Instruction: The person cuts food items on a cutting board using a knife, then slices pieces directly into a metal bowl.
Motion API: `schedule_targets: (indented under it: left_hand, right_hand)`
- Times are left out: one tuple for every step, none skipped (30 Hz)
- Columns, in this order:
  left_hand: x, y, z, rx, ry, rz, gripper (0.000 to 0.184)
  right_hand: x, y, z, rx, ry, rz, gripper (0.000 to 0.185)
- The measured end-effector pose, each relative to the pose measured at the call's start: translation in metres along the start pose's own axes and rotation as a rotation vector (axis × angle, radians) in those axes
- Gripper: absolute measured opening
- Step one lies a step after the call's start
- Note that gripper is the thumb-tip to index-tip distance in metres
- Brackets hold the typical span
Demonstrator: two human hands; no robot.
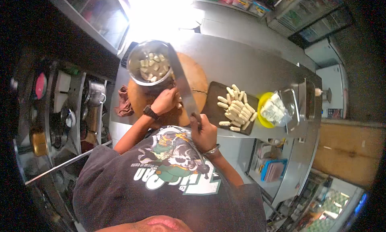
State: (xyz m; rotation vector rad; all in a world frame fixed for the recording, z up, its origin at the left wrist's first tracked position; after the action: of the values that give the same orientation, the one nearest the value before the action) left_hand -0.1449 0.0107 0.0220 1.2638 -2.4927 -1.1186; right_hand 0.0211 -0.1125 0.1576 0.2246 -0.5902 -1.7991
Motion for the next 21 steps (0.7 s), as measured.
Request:
schedule_targets:
  left_hand:
    - [0.007,-0.002,0.004,-0.116,-0.048,-0.024,0.046]
    - [0.005,0.000,-0.003,-0.109,-0.056,-0.017,0.046]
    - [0.003,0.006,-0.010,-0.110,0.007,0.059,0.047]
    - [0.004,0.008,-0.011,-0.115,0.074,0.132,0.047]
    - [0.007,0.007,-0.008,-0.073,0.086,0.099,0.043]
    - [0.012,0.004,-0.004,-0.077,0.096,0.098,0.043]
    - [0.016,0.007,-0.002,-0.105,0.069,0.007,0.041]
    - [0.020,0.012,-0.002,-0.134,0.043,-0.082,0.040]
    - [0.017,0.023,-0.013,-0.145,0.055,-0.087,0.040]
    - [0.013,0.038,-0.031,-0.088,-0.042,-0.193,0.038]
    - [0.009,0.055,-0.052,-0.030,-0.141,-0.298,0.037]
    - [0.006,0.065,-0.064,-0.040,-0.132,-0.303,0.037]
    - [0.004,0.075,-0.073,0.142,-0.116,-0.360,0.037]
    - [0.006,0.080,-0.075,0.324,-0.101,-0.416,0.038]
    - [0.009,0.079,-0.069,0.460,-0.052,-0.381,0.035]
    - [0.010,0.081,-0.070,0.452,-0.047,-0.391,0.035]
    - [0.010,0.076,-0.067,0.917,0.039,-0.495,0.035]
    - [0.009,0.070,-0.066,1.385,0.123,-0.589,0.035]
    - [0.006,0.077,-0.068,1.479,0.034,-0.632,0.033]
    - [0.006,0.080,-0.069,1.473,0.030,-0.643,0.033]
    - [0.005,0.083,-0.070,1.532,0.010,-0.658,0.032]
  right_hand:
    - [-0.001,0.000,-0.002,0.060,-0.042,0.047,0.020]
    - [-0.001,0.001,-0.003,0.061,-0.050,0.037,0.020]
    - [-0.001,-0.001,-0.004,0.039,-0.061,0.055,0.020]
    - [-0.001,-0.003,-0.004,0.015,-0.069,0.078,0.020]
    - [-0.001,-0.003,-0.005,0.013,-0.071,0.082,0.020]
    - [0.000,-0.002,-0.005,0.022,-0.059,0.068,0.020]
    - [-0.001,-0.002,-0.004,0.028,-0.041,0.058,0.020]
    - [-0.001,-0.003,-0.003,0.021,-0.034,0.072,0.020]
    - [0.000,-0.001,0.000,0.022,-0.031,0.055,0.022]
    - [0.000,0.000,0.002,0.023,-0.027,0.037,0.023]
    - [0.000,-0.002,0.001,0.005,-0.031,0.036,0.023]
    - [0.000,-0.002,0.001,0.001,-0.024,0.048,0.023]
    - [-0.001,-0.003,0.000,0.033,-0.035,0.068,0.022]
    - [0.000,-0.004,0.000,0.066,-0.046,0.087,0.020]
    - [-0.001,-0.005,0.000,0.072,-0.055,0.101,0.021]
    - [-0.001,-0.007,0.001,0.070,-0.047,0.112,0.021]
    - [0.000,-0.007,0.002,0.086,-0.030,0.108,0.021]
    - [0.000,-0.008,0.004,0.102,-0.012,0.103,0.021]
    - [0.000,-0.009,0.004,0.101,-0.003,0.112,0.021]
    - [0.001,-0.009,0.005,0.117,0.007,0.112,0.022]
    - [0.001,-0.010,0.005,0.133,0.017,0.110,0.022]
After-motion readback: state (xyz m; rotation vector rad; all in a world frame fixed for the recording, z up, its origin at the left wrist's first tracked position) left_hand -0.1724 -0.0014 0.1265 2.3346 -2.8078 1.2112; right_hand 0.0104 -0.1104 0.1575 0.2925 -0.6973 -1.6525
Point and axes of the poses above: each hand's wrist, its own x-axis away from the middle knuckle, its own y-axis out of the back of the hand, z = x × y, the point moved 6 cm from there along -x, towards the middle knuckle, and after that the axes turned 15 degrees about -y, right-handed, at the moved point
